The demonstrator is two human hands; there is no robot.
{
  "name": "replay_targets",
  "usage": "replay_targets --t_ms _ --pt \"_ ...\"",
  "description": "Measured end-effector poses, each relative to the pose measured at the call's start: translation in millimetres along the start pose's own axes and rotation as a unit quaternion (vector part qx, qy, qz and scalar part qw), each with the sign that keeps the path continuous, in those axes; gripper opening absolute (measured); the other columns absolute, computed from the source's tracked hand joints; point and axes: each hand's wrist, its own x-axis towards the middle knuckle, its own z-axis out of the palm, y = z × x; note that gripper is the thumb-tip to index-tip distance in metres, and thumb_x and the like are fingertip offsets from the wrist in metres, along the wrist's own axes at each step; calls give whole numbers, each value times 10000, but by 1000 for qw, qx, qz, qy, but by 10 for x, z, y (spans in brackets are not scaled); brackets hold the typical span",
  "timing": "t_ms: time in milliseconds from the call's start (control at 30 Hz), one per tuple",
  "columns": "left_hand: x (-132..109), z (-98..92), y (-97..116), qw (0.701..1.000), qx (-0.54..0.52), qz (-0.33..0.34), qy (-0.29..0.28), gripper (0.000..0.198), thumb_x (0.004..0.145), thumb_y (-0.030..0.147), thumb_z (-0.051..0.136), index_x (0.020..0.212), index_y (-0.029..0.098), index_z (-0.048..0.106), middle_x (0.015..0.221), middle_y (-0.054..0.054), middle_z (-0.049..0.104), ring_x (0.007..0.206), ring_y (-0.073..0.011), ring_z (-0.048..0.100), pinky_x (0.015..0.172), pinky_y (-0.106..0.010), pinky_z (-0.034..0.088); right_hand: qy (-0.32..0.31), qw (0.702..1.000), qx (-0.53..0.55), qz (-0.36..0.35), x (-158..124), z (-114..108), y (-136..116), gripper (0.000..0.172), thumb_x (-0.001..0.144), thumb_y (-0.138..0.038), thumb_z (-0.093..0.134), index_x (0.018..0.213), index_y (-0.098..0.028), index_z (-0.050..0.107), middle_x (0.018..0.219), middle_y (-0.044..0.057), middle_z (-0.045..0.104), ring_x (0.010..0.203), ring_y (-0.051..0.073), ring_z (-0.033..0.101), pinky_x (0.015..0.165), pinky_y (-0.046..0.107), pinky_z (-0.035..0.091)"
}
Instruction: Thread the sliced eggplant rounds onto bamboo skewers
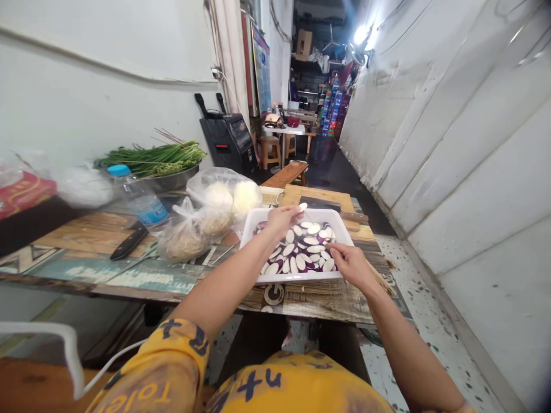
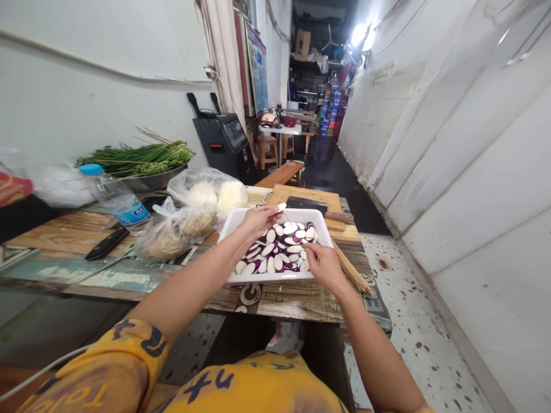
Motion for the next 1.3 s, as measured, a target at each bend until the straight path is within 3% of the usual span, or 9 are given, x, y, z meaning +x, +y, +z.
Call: replay_targets --t_ms 333,500,667,867,933,1067,1200,1300 --pt "-12 15 -64 1000 9 1 -7 67 679 77 703 700 69 640 611 -65 628 554 -94 598 512 -171 412 9 1000 -9 -11 3 7 3 354 825 -298 419 976 -161 709 814 43 719 690 173 640 606 249 474" --pt "-86 76 -130 997 52 -4 -60 123 638 131 745 712 71 667 644 -73 648 514 -73 556 498 -179 403 50 998 9 -23 -14 55 29 322 826 -278 438 982 -193 707 933 40 713 796 180 660 722 267 502" --pt "-108 102 -183 990 107 22 -93 163 580 175 783 623 81 657 511 -13 560 406 -40 428 408 -177 303 77 997 17 -22 -42 100 66 323 827 -297 453 1003 -190 701 953 49 709 826 184 664 743 269 510" --pt "-81 58 -163 985 148 16 -84 124 725 224 646 688 108 671 598 -41 619 425 -54 431 435 -188 307 109 993 44 3 -43 90 65 338 820 -309 443 993 -164 694 921 62 711 775 177 652 720 260 500" --pt "-73 5 -171 961 258 56 -87 154 738 233 607 656 125 681 616 -48 644 437 -69 444 468 -203 331 142 987 74 28 -40 81 75 344 814 -311 435 980 -151 689 887 62 710 739 173 639 702 261 494" --pt "-84 -64 -281 839 492 135 -190 70 631 227 690 588 173 696 572 -19 636 523 -119 506 541 -221 350 164 980 104 52 -31 81 118 356 800 -332 438 955 -133 689 809 58 697 659 162 602 623 250 466" --pt "-128 -12 -471 770 570 211 -195 162 582 214 736 467 195 624 486 -11 552 540 -138 499 577 -229 347 148 982 107 43 -26 97 143 350 803 -334 436 952 -143 688 712 38 670 592 145 565 562 234 433" --pt "-142 26 -554 737 604 209 -219 234 512 175 773 422 196 558 444 -1 477 507 -139 467 552 -231 331 135 986 94 33 -30 89 126 349 808 -325 425 950 -145 688 644 24 644 537 132 535 539 231 418"
